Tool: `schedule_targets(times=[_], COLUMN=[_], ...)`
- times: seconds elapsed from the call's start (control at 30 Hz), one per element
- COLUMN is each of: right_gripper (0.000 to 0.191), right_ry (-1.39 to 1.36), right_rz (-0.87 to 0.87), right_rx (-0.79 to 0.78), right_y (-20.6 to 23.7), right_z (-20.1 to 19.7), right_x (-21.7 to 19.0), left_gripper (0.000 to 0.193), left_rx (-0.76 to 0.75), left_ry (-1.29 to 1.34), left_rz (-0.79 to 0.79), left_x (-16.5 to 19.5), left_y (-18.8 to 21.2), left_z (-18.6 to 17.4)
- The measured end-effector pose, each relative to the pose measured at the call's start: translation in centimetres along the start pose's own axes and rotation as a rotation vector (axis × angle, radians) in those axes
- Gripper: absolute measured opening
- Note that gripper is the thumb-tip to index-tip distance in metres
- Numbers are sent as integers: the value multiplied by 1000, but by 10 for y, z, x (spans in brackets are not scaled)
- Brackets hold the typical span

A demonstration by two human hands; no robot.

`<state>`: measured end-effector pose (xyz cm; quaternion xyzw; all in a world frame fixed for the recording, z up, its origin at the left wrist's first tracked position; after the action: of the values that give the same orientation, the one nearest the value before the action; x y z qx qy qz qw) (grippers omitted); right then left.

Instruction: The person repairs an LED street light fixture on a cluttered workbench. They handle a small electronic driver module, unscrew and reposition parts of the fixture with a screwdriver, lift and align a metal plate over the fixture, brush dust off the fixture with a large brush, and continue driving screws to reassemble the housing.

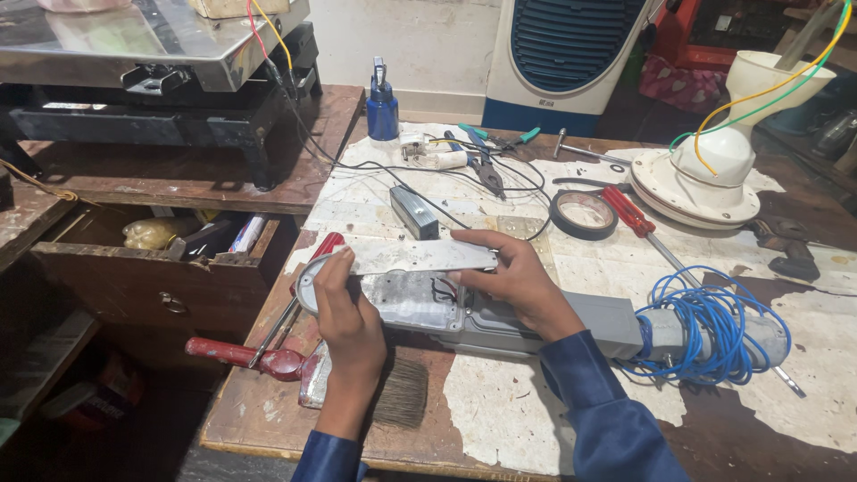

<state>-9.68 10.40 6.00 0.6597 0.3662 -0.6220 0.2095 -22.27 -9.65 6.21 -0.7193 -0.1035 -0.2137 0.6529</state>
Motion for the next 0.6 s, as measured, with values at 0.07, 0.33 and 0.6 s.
schedule_targets(times=[0.07,0.33,0.6], right_gripper=[48,18,31], right_ry=[-103,-125,-231], right_rz=[8,-156,-58], right_rx=[4,72,221], right_y=[-2,-8,-6], right_z=[-2,-11,-22], right_x=[4,6,11], left_gripper=[55,50,51], left_rx=[5,29,174], left_ry=[-4,-86,-303], left_rz=[-7,59,253], left_x=[-3,6,7], left_y=[1,4,22], left_z=[1,2,2])
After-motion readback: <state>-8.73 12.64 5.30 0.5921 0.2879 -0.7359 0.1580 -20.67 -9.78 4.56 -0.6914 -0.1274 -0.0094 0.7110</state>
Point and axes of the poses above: each hand's wrist, its own y-axis away from the middle knuckle, its own z-axis out of the palm, x = y × z, the point moved 10 cm from there along -y, towards the middle knuckle, and after that the axes turned 1 degree about x, right-handed, at the moved point
